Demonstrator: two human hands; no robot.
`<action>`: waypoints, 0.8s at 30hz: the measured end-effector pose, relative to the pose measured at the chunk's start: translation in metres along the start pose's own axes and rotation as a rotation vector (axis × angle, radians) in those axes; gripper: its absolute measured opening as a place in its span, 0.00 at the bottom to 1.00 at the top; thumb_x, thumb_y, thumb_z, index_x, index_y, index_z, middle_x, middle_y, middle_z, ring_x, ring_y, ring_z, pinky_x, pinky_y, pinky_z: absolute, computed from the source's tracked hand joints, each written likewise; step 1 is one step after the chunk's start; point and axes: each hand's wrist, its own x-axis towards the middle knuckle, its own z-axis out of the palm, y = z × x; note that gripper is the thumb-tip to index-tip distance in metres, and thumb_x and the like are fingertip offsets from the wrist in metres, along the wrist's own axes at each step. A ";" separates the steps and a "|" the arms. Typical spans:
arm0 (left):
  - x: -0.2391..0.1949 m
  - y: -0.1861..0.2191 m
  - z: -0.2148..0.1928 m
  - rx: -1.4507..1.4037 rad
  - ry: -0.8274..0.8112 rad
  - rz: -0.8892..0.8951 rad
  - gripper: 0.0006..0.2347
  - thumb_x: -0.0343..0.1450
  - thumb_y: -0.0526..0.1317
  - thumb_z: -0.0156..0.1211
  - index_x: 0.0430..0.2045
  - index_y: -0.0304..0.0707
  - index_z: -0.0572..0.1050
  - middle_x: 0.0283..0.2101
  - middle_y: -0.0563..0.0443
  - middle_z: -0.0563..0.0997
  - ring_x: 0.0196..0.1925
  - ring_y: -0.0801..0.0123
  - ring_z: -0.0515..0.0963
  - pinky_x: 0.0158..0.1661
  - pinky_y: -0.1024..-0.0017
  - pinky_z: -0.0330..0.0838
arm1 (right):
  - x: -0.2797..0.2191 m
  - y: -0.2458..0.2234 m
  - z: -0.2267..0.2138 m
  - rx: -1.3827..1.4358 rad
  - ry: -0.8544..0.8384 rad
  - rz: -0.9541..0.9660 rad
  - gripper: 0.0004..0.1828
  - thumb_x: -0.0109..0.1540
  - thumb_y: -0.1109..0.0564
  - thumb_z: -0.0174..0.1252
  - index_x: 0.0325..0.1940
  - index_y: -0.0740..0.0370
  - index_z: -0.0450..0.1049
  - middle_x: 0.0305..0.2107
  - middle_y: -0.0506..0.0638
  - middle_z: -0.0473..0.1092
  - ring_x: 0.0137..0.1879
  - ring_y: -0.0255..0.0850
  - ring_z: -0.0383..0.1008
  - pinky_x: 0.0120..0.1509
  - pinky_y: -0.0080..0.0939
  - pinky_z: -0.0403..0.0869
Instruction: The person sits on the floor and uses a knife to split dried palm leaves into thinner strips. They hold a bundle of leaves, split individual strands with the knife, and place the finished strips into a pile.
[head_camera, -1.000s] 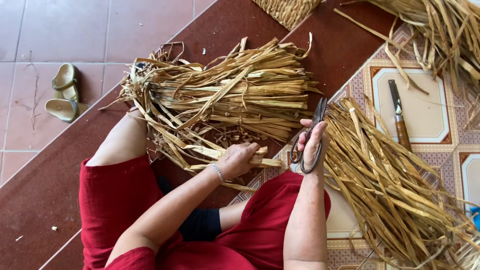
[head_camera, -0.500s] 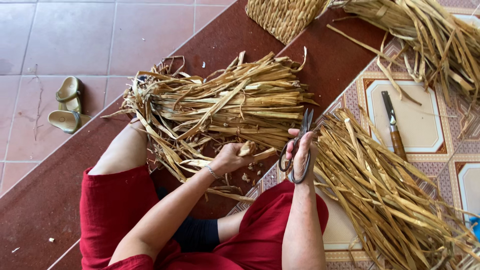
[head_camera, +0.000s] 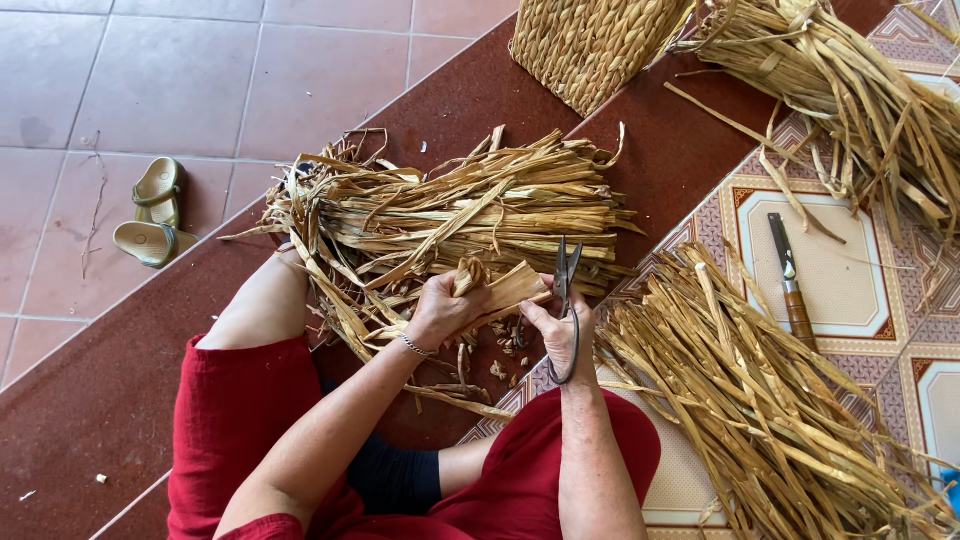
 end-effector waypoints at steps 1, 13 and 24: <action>0.001 0.000 0.002 0.032 0.021 0.045 0.03 0.70 0.35 0.68 0.29 0.35 0.81 0.25 0.58 0.81 0.26 0.81 0.76 0.27 0.77 0.72 | -0.001 -0.001 -0.001 -0.004 -0.001 0.003 0.25 0.55 0.64 0.68 0.57 0.61 0.76 0.37 0.51 0.78 0.40 0.38 0.80 0.45 0.39 0.83; -0.023 0.033 0.018 0.622 0.036 0.516 0.10 0.68 0.39 0.74 0.31 0.35 0.77 0.36 0.50 0.81 0.36 0.68 0.82 0.38 0.70 0.81 | -0.003 -0.016 0.001 0.090 -0.027 0.030 0.26 0.57 0.66 0.66 0.59 0.65 0.72 0.43 0.54 0.78 0.48 0.40 0.80 0.55 0.42 0.81; -0.018 0.028 0.012 -0.079 -0.239 0.120 0.05 0.72 0.34 0.64 0.40 0.41 0.80 0.35 0.61 0.81 0.37 0.82 0.76 0.37 0.77 0.74 | -0.005 -0.023 -0.003 0.066 -0.184 -0.003 0.31 0.54 0.62 0.69 0.61 0.61 0.71 0.38 0.49 0.79 0.45 0.36 0.80 0.54 0.38 0.79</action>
